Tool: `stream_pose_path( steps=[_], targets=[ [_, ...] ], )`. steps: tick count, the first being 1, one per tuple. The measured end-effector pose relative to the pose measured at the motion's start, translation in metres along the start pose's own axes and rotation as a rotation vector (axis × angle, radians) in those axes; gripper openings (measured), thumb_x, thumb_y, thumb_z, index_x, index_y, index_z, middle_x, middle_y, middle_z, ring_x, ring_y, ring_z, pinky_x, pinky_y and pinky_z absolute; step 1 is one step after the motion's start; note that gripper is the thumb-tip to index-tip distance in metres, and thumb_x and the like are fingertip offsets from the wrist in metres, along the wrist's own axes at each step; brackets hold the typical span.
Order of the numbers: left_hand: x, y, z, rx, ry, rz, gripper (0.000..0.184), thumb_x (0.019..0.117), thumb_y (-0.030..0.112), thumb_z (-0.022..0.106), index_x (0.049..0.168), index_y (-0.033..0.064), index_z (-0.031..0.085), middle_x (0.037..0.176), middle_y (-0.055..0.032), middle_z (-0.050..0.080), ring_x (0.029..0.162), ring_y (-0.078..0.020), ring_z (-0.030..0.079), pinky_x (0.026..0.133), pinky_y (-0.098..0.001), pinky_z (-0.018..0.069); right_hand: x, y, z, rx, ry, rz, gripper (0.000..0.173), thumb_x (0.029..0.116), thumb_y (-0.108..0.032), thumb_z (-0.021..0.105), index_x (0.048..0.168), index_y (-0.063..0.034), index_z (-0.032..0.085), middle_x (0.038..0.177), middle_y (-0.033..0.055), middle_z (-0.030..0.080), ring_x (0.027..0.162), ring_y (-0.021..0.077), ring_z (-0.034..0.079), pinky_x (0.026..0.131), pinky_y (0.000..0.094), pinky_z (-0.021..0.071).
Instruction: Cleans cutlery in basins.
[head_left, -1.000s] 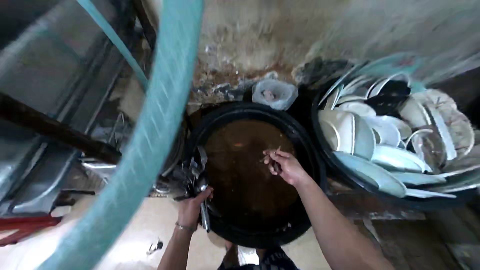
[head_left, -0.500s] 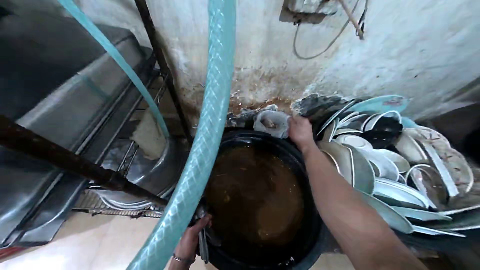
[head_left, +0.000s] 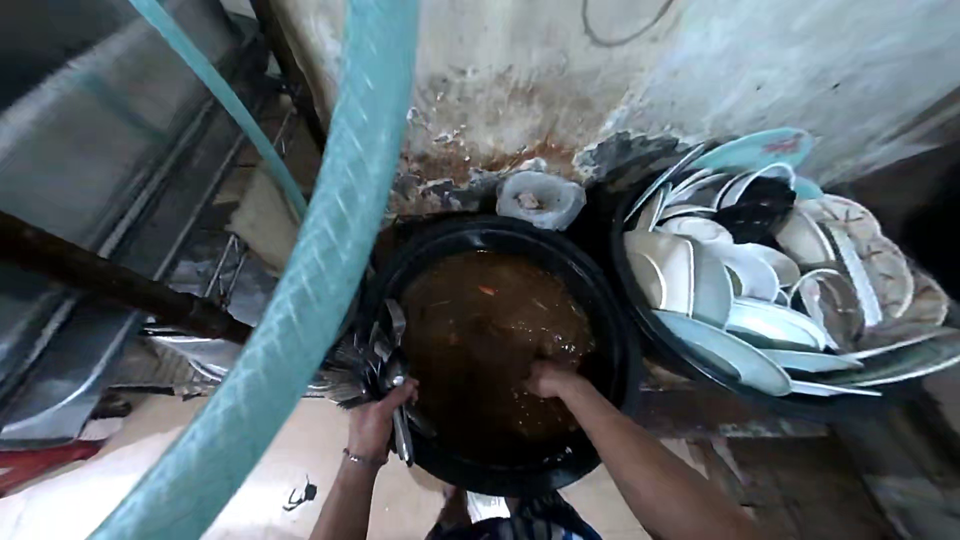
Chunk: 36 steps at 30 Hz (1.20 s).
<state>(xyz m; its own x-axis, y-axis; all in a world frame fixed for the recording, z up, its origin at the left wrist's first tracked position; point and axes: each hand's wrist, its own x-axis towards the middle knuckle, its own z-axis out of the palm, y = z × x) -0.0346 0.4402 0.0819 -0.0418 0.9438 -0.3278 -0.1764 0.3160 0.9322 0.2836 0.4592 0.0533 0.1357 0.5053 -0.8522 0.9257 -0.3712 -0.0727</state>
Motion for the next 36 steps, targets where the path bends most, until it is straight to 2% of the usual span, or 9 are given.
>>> stream_pose_path(
  steps=[4,12,17,19,22,26,28,32,36],
  targets=[
    [0.002,0.001,0.0,0.018,-0.005,-0.013,0.019,0.0852,0.005,0.075,0.101,-0.005,0.07,0.083,-0.0172,0.073,0.075,-0.0246,0.072,0.074,-0.0383,0.0614,-0.018,-0.049,0.023,0.003,0.012,-0.038,0.059,0.0972,-0.048,0.064,0.127,0.0031,0.066,0.139,0.0274,0.058,0.134,0.0437,0.053,0.108,0.0658,0.0426],
    [0.001,0.0,-0.002,0.024,-0.01,0.002,0.015,0.0879,0.005,0.074,0.102,-0.0005,0.072,0.085,-0.0144,0.075,0.073,-0.0226,0.071,0.07,-0.0365,0.0604,-0.014,-0.1,0.049,0.204,0.101,-0.038,0.056,0.097,-0.035,0.066,0.139,0.0014,0.056,0.138,0.0247,0.059,0.127,0.041,0.059,0.102,0.0622,0.0484],
    [0.0,0.001,-0.001,0.012,-0.019,-0.007,0.018,0.0887,0.005,0.074,0.105,-0.0001,0.071,0.088,-0.0144,0.075,0.075,-0.0228,0.072,0.071,-0.0366,0.0612,0.006,-0.11,0.056,0.46,0.201,-0.095,0.069,0.0963,-0.045,0.069,0.147,-0.0027,0.048,0.133,0.0252,0.063,0.122,0.0424,0.062,0.102,0.0627,0.0499],
    [-0.002,0.003,-0.001,0.02,-0.015,-0.008,0.017,0.0901,0.005,0.073,0.106,0.0007,0.071,0.088,-0.0131,0.075,0.075,-0.0218,0.071,0.071,-0.0355,0.0607,0.018,-0.113,0.046,0.641,0.183,-0.175,0.073,0.0922,-0.036,0.076,0.149,-0.0036,0.044,0.134,0.0262,0.061,0.124,0.0421,0.06,0.103,0.0635,0.0486],
    [-0.003,0.005,0.0,0.026,-0.021,-0.009,0.018,0.0899,0.006,0.074,0.108,0.0022,0.071,0.091,-0.0126,0.075,0.077,-0.0212,0.071,0.073,-0.0356,0.0607,0.031,-0.119,0.026,0.826,0.048,-0.338,0.073,0.0938,-0.011,0.069,0.158,-0.0139,0.034,0.145,0.0219,0.055,0.13,0.0365,0.056,0.106,0.0589,0.0475],
    [-0.002,0.004,0.002,0.047,-0.013,-0.01,0.015,0.0905,0.007,0.074,0.104,0.0017,0.073,0.085,-0.0118,0.074,0.073,-0.02,0.07,0.069,-0.0354,0.0598,0.029,-0.145,0.02,0.834,0.096,-0.361,0.078,0.093,-0.049,0.074,0.156,-0.0163,0.042,0.15,0.0187,0.053,0.139,0.0353,0.05,0.114,0.0595,0.0409],
    [-0.001,0.003,0.001,0.05,-0.029,0.014,0.014,0.0897,0.007,0.074,0.103,0.0021,0.073,0.084,-0.0117,0.074,0.072,-0.0203,0.07,0.069,-0.0357,0.0597,0.034,-0.163,0.028,0.686,0.146,-0.287,0.074,0.0952,-0.051,0.07,0.154,-0.0142,0.046,0.145,0.0211,0.057,0.135,0.0384,0.054,0.111,0.0614,0.0431],
    [0.001,0.003,0.001,0.078,-0.018,0.005,0.014,0.0893,0.008,0.076,0.102,0.0024,0.074,0.083,-0.0117,0.074,0.071,-0.0207,0.07,0.066,-0.0355,0.0596,0.024,-0.174,0.044,0.441,0.093,-0.236,0.063,0.0987,-0.024,0.066,0.153,-0.0047,0.04,0.141,0.0249,0.057,0.129,0.0411,0.058,0.106,0.0607,0.0478],
    [-0.002,0.005,0.002,0.061,-0.005,-0.002,0.015,0.0888,0.006,0.075,0.103,0.0023,0.072,0.086,-0.0112,0.075,0.074,-0.0192,0.07,0.068,-0.0345,0.0595,0.005,-0.134,0.047,0.654,0.017,-0.326,0.05,0.096,-0.011,0.065,0.145,-0.0079,0.054,0.134,0.0229,0.062,0.122,0.0396,0.061,0.1,0.0618,0.0496]
  ],
)
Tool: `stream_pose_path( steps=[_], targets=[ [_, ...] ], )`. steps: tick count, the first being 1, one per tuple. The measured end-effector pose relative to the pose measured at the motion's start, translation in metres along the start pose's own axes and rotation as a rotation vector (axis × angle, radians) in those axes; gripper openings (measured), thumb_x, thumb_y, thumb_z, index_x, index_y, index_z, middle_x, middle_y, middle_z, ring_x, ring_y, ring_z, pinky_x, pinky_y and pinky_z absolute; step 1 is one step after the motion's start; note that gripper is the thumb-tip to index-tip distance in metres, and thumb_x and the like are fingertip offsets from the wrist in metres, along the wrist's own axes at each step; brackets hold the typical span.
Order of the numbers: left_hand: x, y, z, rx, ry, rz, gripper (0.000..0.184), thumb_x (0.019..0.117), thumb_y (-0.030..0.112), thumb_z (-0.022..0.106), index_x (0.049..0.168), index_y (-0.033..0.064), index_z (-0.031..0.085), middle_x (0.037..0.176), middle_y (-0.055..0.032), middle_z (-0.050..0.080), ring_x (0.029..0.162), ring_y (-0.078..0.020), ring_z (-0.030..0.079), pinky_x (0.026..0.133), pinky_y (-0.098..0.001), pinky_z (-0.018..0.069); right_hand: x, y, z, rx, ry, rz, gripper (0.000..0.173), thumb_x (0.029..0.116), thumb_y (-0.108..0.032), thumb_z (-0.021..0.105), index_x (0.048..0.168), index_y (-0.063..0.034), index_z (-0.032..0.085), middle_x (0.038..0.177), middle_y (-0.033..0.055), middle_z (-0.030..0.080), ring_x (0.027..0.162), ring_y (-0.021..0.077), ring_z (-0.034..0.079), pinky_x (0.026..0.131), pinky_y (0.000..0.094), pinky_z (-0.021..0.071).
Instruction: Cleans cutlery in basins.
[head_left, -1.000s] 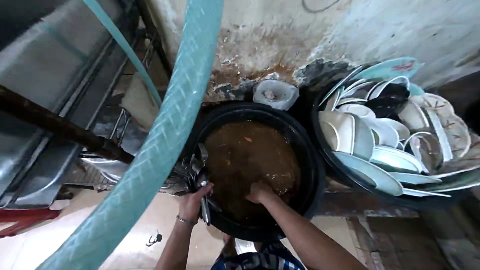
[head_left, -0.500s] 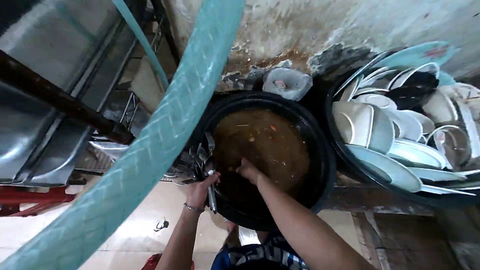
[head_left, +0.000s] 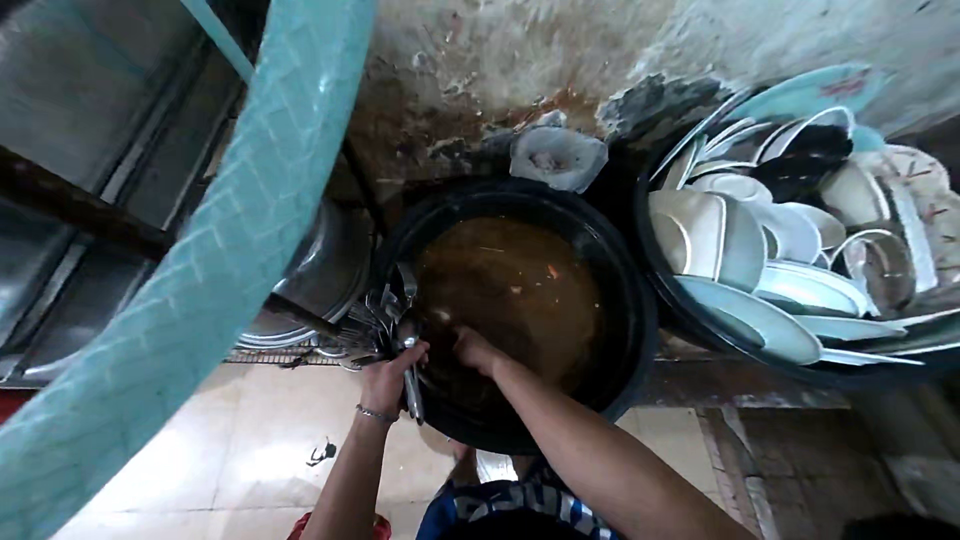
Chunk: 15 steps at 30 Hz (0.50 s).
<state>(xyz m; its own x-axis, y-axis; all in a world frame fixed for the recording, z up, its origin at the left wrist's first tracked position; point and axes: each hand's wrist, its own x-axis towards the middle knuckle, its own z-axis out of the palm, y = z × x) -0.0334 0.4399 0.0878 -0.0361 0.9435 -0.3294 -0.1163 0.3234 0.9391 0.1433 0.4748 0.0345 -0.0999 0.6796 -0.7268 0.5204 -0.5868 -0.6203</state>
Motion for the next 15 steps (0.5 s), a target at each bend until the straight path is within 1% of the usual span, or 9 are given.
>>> stream_pose_path(
  steps=[1,3,5,7,9,11,12,14,15],
  targets=[
    [-0.001,0.001,0.0,0.002,0.01,-0.011,0.017,0.0886,0.007,0.075,0.105,0.0023,0.073,0.087,-0.011,0.075,0.074,-0.019,0.071,0.068,-0.0345,0.0596,-0.008,0.008,-0.007,0.079,-0.003,0.008,0.049,0.0943,-0.007,0.067,0.142,-0.0091,0.056,0.13,0.0227,0.064,0.116,0.0393,0.062,0.095,0.0613,0.0507],
    [-0.001,0.003,0.001,-0.004,0.018,-0.034,0.019,0.0897,0.006,0.075,0.108,0.0019,0.071,0.089,-0.0115,0.076,0.075,-0.0195,0.072,0.069,-0.0345,0.0606,-0.013,0.024,-0.023,0.145,-0.021,-0.011,0.048,0.09,-0.004,0.074,0.137,-0.0084,0.062,0.127,0.0194,0.067,0.113,0.035,0.065,0.095,0.0569,0.0527],
    [0.001,0.009,0.005,-0.009,0.025,-0.058,0.019,0.0901,0.004,0.074,0.109,0.0016,0.071,0.088,-0.0113,0.076,0.072,-0.0189,0.071,0.066,-0.0332,0.0601,-0.01,0.039,-0.04,0.17,-0.067,-0.059,0.038,0.0907,-0.004,0.073,0.128,-0.0057,0.067,0.122,0.0144,0.068,0.109,0.0271,0.066,0.096,0.0492,0.0539],
    [0.003,0.016,0.011,0.0,0.032,-0.093,0.021,0.0897,0.002,0.074,0.11,0.0017,0.07,0.09,-0.0112,0.076,0.071,-0.0184,0.071,0.063,-0.0322,0.0599,-0.015,0.047,-0.058,0.229,-0.103,-0.1,0.027,0.093,-0.006,0.071,0.12,-0.0037,0.069,0.115,0.0133,0.069,0.101,0.0229,0.066,0.088,0.0438,0.055],
    [0.011,0.021,0.02,0.045,0.039,-0.151,0.025,0.0889,0.0,0.074,0.113,0.0005,0.069,0.096,-0.0121,0.078,0.074,-0.0203,0.074,0.066,-0.0346,0.0613,-0.021,0.051,-0.074,0.272,-0.105,-0.104,0.024,0.094,-0.008,0.07,0.118,-0.0035,0.069,0.109,0.0136,0.069,0.089,0.0217,0.066,0.077,0.0413,0.0574],
    [0.021,0.022,0.032,0.048,0.009,-0.221,0.03,0.0874,-0.005,0.071,0.116,-0.0018,0.064,0.101,-0.0143,0.077,0.08,-0.023,0.075,0.071,-0.0365,0.0625,-0.026,0.056,-0.087,0.342,-0.081,-0.12,0.023,0.0969,-0.012,0.068,0.118,-0.0032,0.068,0.109,0.0123,0.068,0.091,0.0202,0.065,0.081,0.0404,0.0562],
    [0.024,0.021,0.039,0.05,-0.007,-0.246,0.03,0.0873,-0.006,0.07,0.116,-0.0022,0.064,0.101,-0.0143,0.077,0.079,-0.0224,0.074,0.071,-0.0353,0.0622,-0.027,0.061,-0.092,0.387,-0.06,-0.132,0.023,0.0995,-0.016,0.066,0.119,-0.004,0.068,0.108,0.0106,0.069,0.091,0.0183,0.065,0.081,0.0385,0.0563],
    [0.031,0.014,0.053,0.094,-0.043,-0.26,0.03,0.0866,-0.004,0.071,0.115,-0.0008,0.066,0.104,-0.0122,0.077,0.079,-0.0201,0.073,0.068,-0.0336,0.0606,-0.028,0.068,-0.1,0.485,-0.029,-0.152,0.021,0.1021,-0.019,0.062,0.117,-0.0058,0.068,0.101,0.0069,0.069,0.086,0.0143,0.064,0.077,0.0334,0.0554],
    [0.034,0.009,0.058,0.125,-0.069,-0.244,0.032,0.0855,-0.004,0.072,0.117,-0.0006,0.066,0.106,-0.0119,0.077,0.085,-0.021,0.075,0.074,-0.036,0.0618,-0.03,0.071,-0.105,0.542,-0.035,-0.177,0.019,0.1014,-0.016,0.061,0.115,-0.0059,0.069,0.098,0.0057,0.069,0.084,0.013,0.064,0.075,0.0317,0.055]
  ],
)
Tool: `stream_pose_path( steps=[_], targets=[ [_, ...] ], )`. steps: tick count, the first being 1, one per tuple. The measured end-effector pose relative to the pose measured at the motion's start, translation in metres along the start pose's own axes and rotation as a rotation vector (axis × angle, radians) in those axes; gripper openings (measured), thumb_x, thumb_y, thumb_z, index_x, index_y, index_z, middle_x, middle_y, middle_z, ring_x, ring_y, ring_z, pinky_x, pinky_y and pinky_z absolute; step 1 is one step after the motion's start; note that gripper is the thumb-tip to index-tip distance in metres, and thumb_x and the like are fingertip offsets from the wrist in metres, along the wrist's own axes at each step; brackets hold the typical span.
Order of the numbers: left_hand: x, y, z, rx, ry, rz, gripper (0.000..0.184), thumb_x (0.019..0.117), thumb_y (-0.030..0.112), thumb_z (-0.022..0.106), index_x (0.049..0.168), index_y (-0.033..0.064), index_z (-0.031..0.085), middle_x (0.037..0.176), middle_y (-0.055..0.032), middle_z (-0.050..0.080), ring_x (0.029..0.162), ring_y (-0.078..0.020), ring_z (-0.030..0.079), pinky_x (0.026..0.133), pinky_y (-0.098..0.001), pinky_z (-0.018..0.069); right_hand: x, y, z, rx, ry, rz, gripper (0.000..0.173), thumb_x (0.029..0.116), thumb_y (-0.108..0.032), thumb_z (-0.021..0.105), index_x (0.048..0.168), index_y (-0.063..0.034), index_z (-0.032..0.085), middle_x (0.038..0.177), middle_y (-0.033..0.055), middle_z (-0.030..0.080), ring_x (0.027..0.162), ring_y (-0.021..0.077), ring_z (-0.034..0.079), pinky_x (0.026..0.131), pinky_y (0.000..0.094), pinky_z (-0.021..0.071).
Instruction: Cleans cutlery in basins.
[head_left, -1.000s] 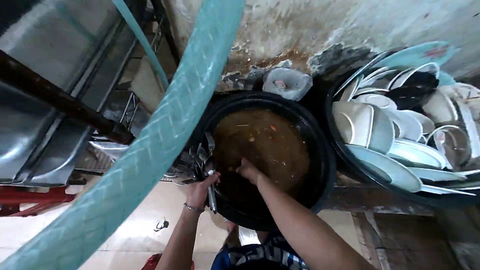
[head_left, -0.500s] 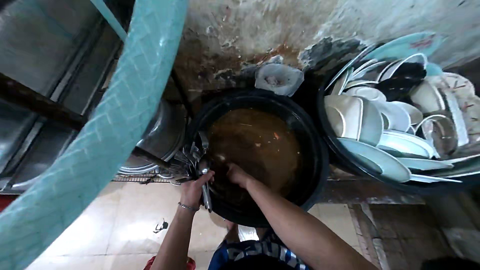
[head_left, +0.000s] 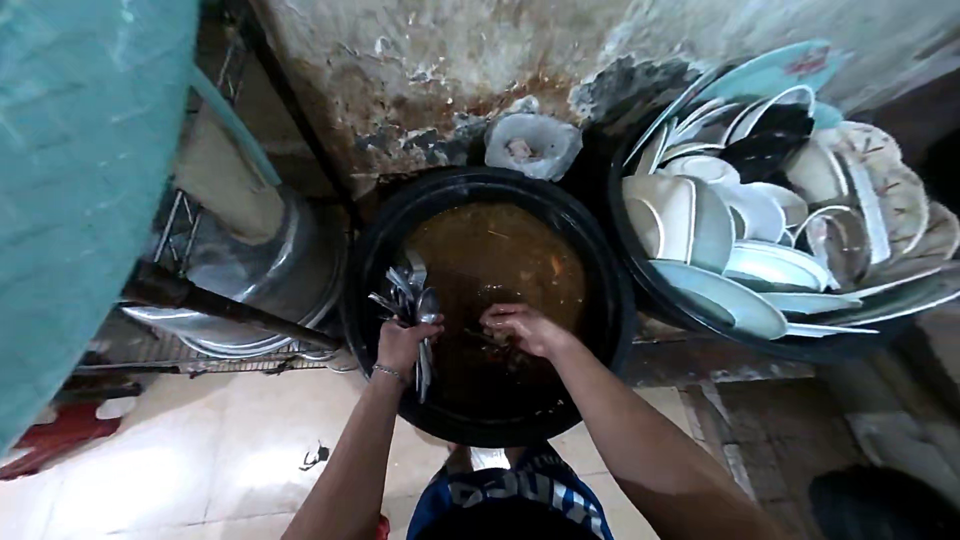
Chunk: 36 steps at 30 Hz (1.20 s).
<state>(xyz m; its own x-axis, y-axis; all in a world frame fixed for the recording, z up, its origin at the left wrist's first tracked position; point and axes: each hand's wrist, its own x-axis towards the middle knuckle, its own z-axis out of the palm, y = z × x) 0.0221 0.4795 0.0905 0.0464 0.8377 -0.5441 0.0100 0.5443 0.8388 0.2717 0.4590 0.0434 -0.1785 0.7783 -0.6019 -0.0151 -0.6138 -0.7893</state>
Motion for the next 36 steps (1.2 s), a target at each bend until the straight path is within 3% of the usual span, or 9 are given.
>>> stream_pose_path(
  steps=[4,10,12,16,20,25,29,33,36],
  targets=[
    [0.017,-0.011,0.026,0.263,-0.036,0.131,0.044,0.0763,0.0,0.084,0.115,-0.0031,0.065,0.104,-0.0159,0.071,0.097,-0.0241,0.069,0.088,-0.0459,0.0575,-0.012,-0.005,-0.013,0.165,-0.079,-0.066,0.017,0.0961,-0.015,0.057,0.11,-0.0081,0.065,0.09,0.004,0.067,0.077,0.0141,0.064,0.07,0.0325,0.0573],
    [0.032,-0.019,0.048,0.68,-0.369,0.248,0.046,0.0848,0.018,0.085,0.124,0.0025,0.068,0.118,-0.0166,0.072,0.112,-0.0273,0.069,0.103,-0.0498,0.0534,-0.016,-0.011,-0.019,0.358,-0.144,-0.113,0.021,0.1017,-0.025,0.05,0.114,-0.0137,0.062,0.089,0.0025,0.067,0.073,0.012,0.065,0.063,0.0273,0.0574],
    [0.036,-0.028,0.051,0.636,-0.403,0.181,0.049,0.0837,0.02,0.087,0.126,0.003,0.067,0.118,-0.0154,0.072,0.112,-0.0256,0.069,0.103,-0.0483,0.0543,-0.015,-0.014,-0.017,0.465,-0.073,-0.158,0.022,0.1044,-0.025,0.045,0.108,-0.0159,0.065,0.093,0.0013,0.068,0.079,0.0122,0.065,0.069,0.028,0.0571],
    [0.029,-0.03,0.055,0.383,-0.391,0.02,0.041,0.0815,0.009,0.084,0.117,0.0,0.067,0.101,-0.0134,0.074,0.094,-0.0234,0.072,0.089,-0.0448,0.0586,-0.008,-0.024,-0.01,0.646,0.117,-0.145,0.03,0.1105,-0.026,0.041,0.119,-0.0069,0.062,0.105,0.0069,0.067,0.092,0.0175,0.067,0.082,0.0335,0.0588],
    [0.032,-0.032,0.057,0.092,-0.287,0.017,0.041,0.0852,-0.001,0.076,0.124,-0.0028,0.063,0.105,-0.0141,0.076,0.094,-0.0238,0.074,0.088,-0.0417,0.0606,-0.003,-0.026,0.0,0.629,0.195,-0.171,0.027,0.103,-0.008,0.049,0.128,-0.0021,0.057,0.122,0.0127,0.064,0.109,0.0243,0.066,0.097,0.0429,0.0566],
    [0.039,-0.026,0.053,-0.13,-0.162,-0.058,0.033,0.0881,-0.003,0.068,0.12,-0.005,0.062,0.108,-0.0164,0.077,0.089,-0.025,0.076,0.077,-0.0391,0.0617,-0.005,-0.024,-0.005,0.316,0.119,-0.285,0.033,0.0882,0.004,0.056,0.12,-0.0013,0.061,0.112,0.0124,0.066,0.1,0.0236,0.067,0.093,0.0441,0.0582],
    [0.04,-0.027,0.053,0.002,-0.124,0.031,0.044,0.0788,-0.005,0.078,0.12,-0.0008,0.063,0.108,-0.0143,0.07,0.097,-0.0216,0.068,0.086,-0.0417,0.0579,-0.013,-0.036,-0.002,0.376,0.006,-0.264,0.031,0.0839,-0.001,0.054,0.114,-0.0052,0.061,0.103,0.0091,0.066,0.093,0.0215,0.067,0.086,0.0411,0.0587],
    [0.034,-0.024,0.061,-0.03,-0.207,0.101,0.037,0.0831,-0.005,0.075,0.118,0.0017,0.066,0.105,-0.0076,0.071,0.096,-0.0145,0.068,0.088,-0.0361,0.0577,-0.021,-0.039,0.016,0.553,-0.069,-0.185,0.024,0.0909,-0.011,0.046,0.109,-0.0111,0.062,0.093,0.0058,0.068,0.081,0.0173,0.068,0.075,0.0331,0.0602],
    [0.031,-0.017,0.061,0.018,-0.252,0.05,0.027,0.0892,0.002,0.073,0.115,-0.0004,0.066,0.101,-0.0081,0.071,0.092,-0.0134,0.067,0.086,-0.0357,0.057,-0.022,-0.034,0.021,0.685,-0.111,-0.208,0.024,0.0955,-0.014,0.042,0.11,-0.0086,0.061,0.098,0.0081,0.066,0.081,0.0174,0.068,0.072,0.0305,0.0609]
  ],
)
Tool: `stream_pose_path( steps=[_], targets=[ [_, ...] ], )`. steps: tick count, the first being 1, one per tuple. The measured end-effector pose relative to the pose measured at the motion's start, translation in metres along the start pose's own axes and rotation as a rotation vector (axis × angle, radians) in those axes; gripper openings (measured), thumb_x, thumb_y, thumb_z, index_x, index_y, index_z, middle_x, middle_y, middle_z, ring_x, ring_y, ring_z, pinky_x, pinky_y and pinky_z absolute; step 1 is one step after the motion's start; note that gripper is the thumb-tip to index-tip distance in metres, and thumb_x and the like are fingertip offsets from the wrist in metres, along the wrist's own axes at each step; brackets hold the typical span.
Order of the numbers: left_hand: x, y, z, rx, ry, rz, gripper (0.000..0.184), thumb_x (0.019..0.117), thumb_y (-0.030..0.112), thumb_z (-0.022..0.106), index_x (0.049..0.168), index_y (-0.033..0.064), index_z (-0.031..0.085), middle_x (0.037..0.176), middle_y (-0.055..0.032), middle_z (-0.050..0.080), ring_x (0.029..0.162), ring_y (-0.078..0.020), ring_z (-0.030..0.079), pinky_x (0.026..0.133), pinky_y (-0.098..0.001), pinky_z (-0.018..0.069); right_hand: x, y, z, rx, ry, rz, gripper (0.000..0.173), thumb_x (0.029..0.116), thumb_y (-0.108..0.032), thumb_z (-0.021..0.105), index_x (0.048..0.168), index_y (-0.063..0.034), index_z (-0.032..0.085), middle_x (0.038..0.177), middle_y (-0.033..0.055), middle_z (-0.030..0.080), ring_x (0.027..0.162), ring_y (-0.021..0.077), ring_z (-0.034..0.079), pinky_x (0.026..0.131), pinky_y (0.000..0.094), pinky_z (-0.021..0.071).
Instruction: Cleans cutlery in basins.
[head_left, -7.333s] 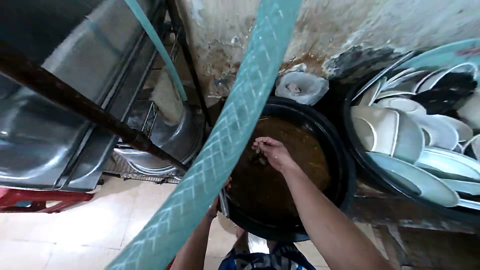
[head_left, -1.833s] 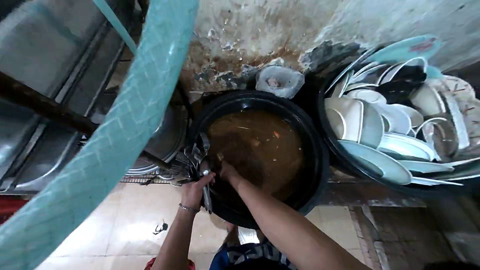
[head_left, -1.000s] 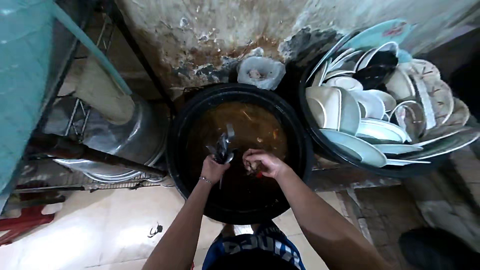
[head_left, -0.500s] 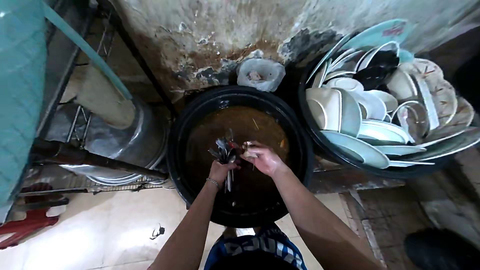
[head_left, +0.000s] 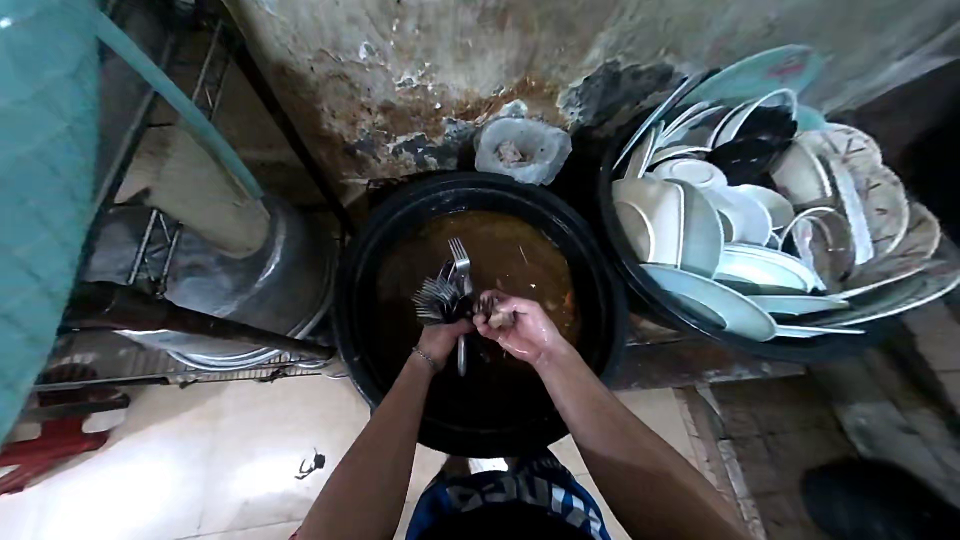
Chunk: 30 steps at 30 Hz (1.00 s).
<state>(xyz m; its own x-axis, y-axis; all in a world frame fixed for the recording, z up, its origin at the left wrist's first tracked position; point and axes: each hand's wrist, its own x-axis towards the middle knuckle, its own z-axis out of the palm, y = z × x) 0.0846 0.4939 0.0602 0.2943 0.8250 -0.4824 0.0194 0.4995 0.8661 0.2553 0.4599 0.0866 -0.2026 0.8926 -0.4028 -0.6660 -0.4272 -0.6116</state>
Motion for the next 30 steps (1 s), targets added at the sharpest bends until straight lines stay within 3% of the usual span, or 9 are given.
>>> stream_pose_path(
  steps=[2,6,9,11,13,19,22,25,30],
  targets=[
    [-0.001,0.002,-0.003,0.05,-0.061,-0.008,0.026,0.0905,0.004,0.073,0.116,-0.0011,0.067,0.101,-0.0086,0.072,0.092,-0.0138,0.067,0.087,-0.0358,0.0567,0.001,-0.005,0.001,-0.044,0.013,0.012,0.028,0.0985,-0.014,0.042,0.116,-0.0063,0.061,0.101,0.0113,0.069,0.082,0.0193,0.07,0.07,0.0314,0.0619],
    [0.007,-0.008,-0.006,-0.004,-0.065,-0.011,0.024,0.0934,0.005,0.073,0.114,-0.0034,0.063,0.078,-0.0081,0.067,0.062,-0.015,0.064,0.061,-0.0298,0.0573,0.016,-0.038,-0.002,-0.321,0.229,0.07,0.025,0.1053,-0.017,0.047,0.124,-0.0045,0.059,0.104,0.0097,0.067,0.087,0.022,0.069,0.075,0.0384,0.0608],
    [0.007,-0.006,-0.014,-0.123,0.081,-0.067,0.021,0.0943,0.011,0.073,0.107,-0.0014,0.062,0.07,-0.0068,0.062,0.054,-0.014,0.057,0.052,-0.0287,0.0529,0.037,-0.057,-0.025,-0.217,0.423,0.065,0.057,0.1071,-0.049,0.047,0.146,-0.0077,0.043,0.132,0.0138,0.059,0.115,0.0279,0.063,0.096,0.0455,0.0566],
    [0.003,0.002,-0.024,-0.177,0.137,-0.06,0.019,0.0951,0.011,0.071,0.106,-0.0016,0.062,0.072,-0.0074,0.063,0.056,-0.0151,0.06,0.054,-0.0303,0.0552,0.04,-0.059,-0.041,-0.406,0.515,0.152,0.068,0.1026,-0.062,0.046,0.152,-0.015,0.044,0.148,0.0116,0.052,0.135,0.0301,0.051,0.108,0.0553,0.0441],
    [-0.004,0.014,-0.035,-0.156,0.187,-0.061,0.023,0.0944,0.009,0.073,0.11,-0.0046,0.062,0.08,-0.0121,0.071,0.065,-0.0199,0.069,0.063,-0.0353,0.0618,0.031,-0.048,-0.046,-0.861,0.589,0.207,0.067,0.1002,-0.053,0.06,0.148,-0.0063,0.051,0.147,0.0203,0.053,0.138,0.0371,0.049,0.112,0.0621,0.04],
    [-0.015,0.015,-0.057,-0.086,0.179,0.041,0.022,0.0933,0.005,0.071,0.112,-0.0061,0.069,0.073,-0.0124,0.073,0.065,-0.0193,0.072,0.067,-0.0332,0.0622,0.017,0.016,-0.038,-1.696,0.275,0.54,0.09,0.0841,-0.074,0.068,0.141,-0.0056,0.059,0.141,0.0268,0.058,0.134,0.0452,0.052,0.109,0.0693,0.0396],
    [-0.019,0.015,-0.058,-0.051,0.178,0.06,0.021,0.0925,0.006,0.072,0.111,-0.004,0.07,0.074,-0.0121,0.074,0.066,-0.0179,0.072,0.068,-0.0316,0.0613,0.017,0.049,-0.016,-1.829,0.217,0.61,0.076,0.0863,-0.055,0.075,0.14,-0.0035,0.059,0.144,0.0293,0.053,0.137,0.0501,0.046,0.111,0.0729,0.0341],
    [-0.023,0.016,-0.06,-0.005,0.21,0.065,0.018,0.0916,0.006,0.074,0.107,-0.0035,0.071,0.076,-0.0113,0.075,0.068,-0.0169,0.073,0.07,-0.0317,0.0607,0.01,0.072,0.007,-1.81,0.149,0.662,0.06,0.0911,-0.029,0.074,0.14,0.0007,0.056,0.135,0.0289,0.06,0.127,0.0487,0.056,0.104,0.0724,0.041],
    [-0.025,0.013,-0.063,0.001,0.226,0.173,0.016,0.0881,0.004,0.074,0.101,-0.0026,0.068,0.077,-0.0092,0.074,0.072,-0.0173,0.072,0.073,-0.0332,0.0606,0.002,0.072,0.02,-1.605,0.014,0.697,0.043,0.0981,-0.017,0.066,0.136,0.0024,0.058,0.132,0.0279,0.062,0.122,0.0428,0.061,0.101,0.0626,0.0481]
  ],
)
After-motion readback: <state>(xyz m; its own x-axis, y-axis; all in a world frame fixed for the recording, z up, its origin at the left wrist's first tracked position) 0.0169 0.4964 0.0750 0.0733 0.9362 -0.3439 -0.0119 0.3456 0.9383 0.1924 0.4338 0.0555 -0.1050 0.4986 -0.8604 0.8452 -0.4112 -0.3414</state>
